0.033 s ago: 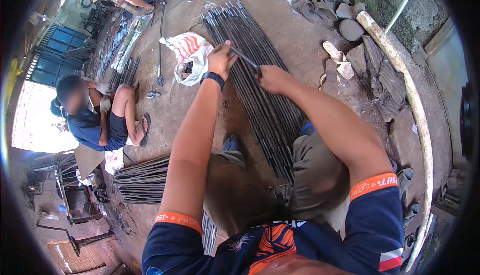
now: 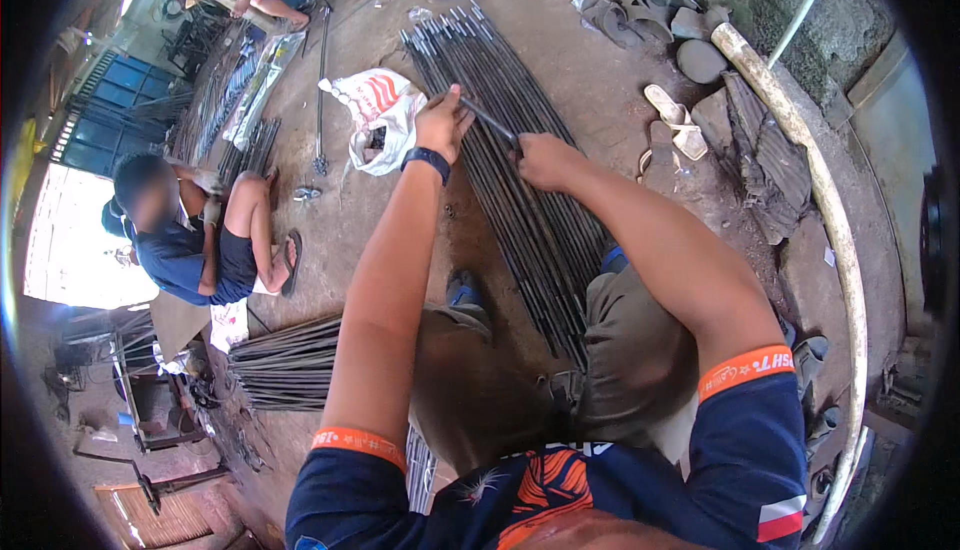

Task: Manually straightening and checking lengths of metal rods in a fabrication shop.

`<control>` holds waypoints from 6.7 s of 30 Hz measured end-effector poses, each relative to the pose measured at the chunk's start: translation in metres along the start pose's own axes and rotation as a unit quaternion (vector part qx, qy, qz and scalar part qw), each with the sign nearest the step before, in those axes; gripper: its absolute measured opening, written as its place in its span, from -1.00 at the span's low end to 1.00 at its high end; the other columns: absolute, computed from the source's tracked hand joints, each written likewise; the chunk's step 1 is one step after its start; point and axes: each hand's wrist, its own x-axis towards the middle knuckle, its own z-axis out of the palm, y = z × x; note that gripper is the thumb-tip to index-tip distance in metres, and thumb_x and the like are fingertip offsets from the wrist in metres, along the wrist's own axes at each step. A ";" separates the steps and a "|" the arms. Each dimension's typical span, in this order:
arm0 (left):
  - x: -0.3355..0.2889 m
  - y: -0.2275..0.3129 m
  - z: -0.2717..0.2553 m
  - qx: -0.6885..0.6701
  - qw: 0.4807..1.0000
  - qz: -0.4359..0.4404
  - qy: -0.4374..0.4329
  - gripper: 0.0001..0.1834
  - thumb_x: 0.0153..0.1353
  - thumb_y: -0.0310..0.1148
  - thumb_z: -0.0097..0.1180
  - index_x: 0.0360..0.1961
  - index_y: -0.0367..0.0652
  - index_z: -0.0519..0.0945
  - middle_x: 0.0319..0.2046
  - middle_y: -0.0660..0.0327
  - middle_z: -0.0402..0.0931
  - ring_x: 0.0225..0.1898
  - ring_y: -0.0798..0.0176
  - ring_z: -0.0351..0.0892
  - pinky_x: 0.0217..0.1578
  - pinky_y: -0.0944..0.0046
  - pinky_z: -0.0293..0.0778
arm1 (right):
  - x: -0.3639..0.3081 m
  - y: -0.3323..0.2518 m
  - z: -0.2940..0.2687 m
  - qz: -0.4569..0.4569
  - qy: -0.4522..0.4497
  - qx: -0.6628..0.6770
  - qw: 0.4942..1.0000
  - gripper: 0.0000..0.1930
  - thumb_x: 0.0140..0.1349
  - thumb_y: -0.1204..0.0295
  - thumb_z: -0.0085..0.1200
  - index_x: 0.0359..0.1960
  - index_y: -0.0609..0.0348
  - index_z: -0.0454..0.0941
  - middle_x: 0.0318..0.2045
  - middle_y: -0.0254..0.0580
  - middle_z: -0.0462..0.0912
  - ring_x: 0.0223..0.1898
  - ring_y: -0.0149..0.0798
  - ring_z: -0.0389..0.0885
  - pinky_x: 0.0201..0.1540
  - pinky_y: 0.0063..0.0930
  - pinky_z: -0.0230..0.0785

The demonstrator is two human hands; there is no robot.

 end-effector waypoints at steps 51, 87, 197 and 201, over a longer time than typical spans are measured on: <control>-0.004 -0.007 0.005 -0.058 0.995 0.082 -0.012 -0.80 0.19 -0.47 0.04 -0.18 -0.33 0.45 -0.24 0.12 0.51 -0.16 0.12 0.53 -0.05 0.12 0.46 | -0.013 -0.018 -0.017 0.065 -0.036 -0.053 0.996 -0.74 0.14 0.39 -0.09 -0.14 0.18 0.46 -0.14 0.00 0.55 -0.08 0.00 0.51 -0.07 -0.17 0.35; -0.008 0.004 0.008 0.065 0.997 0.030 0.021 -0.49 0.16 -0.35 0.11 0.09 -0.24 0.23 -0.10 0.10 0.44 -0.03 0.07 0.42 0.06 0.10 0.26 | -0.014 -0.016 -0.017 0.060 -0.035 -0.053 0.996 -0.73 0.17 0.40 -0.14 -0.12 0.22 0.43 -0.14 0.05 0.54 -0.08 0.05 0.50 -0.08 -0.12 0.34; 0.001 0.006 -0.003 -0.038 0.999 0.021 -0.010 -0.78 0.14 -0.49 0.10 -0.20 -0.36 0.44 -0.24 0.12 0.47 -0.17 0.16 0.50 -0.06 0.18 0.48 | -0.008 -0.012 -0.012 0.054 -0.019 -0.072 0.996 -0.75 0.14 0.43 -0.14 -0.17 0.26 0.42 -0.18 0.08 0.55 -0.10 0.06 0.51 -0.09 -0.10 0.35; -0.010 0.010 0.005 0.108 0.988 0.109 -0.025 -0.79 0.14 -0.48 0.12 -0.23 -0.36 0.46 -0.27 0.12 0.48 -0.20 0.21 0.51 -0.12 0.20 0.51 | -0.005 -0.004 -0.010 0.055 -0.034 -0.069 0.996 -0.74 0.15 0.42 -0.13 -0.15 0.26 0.42 -0.16 0.08 0.54 -0.09 0.05 0.51 -0.09 -0.10 0.35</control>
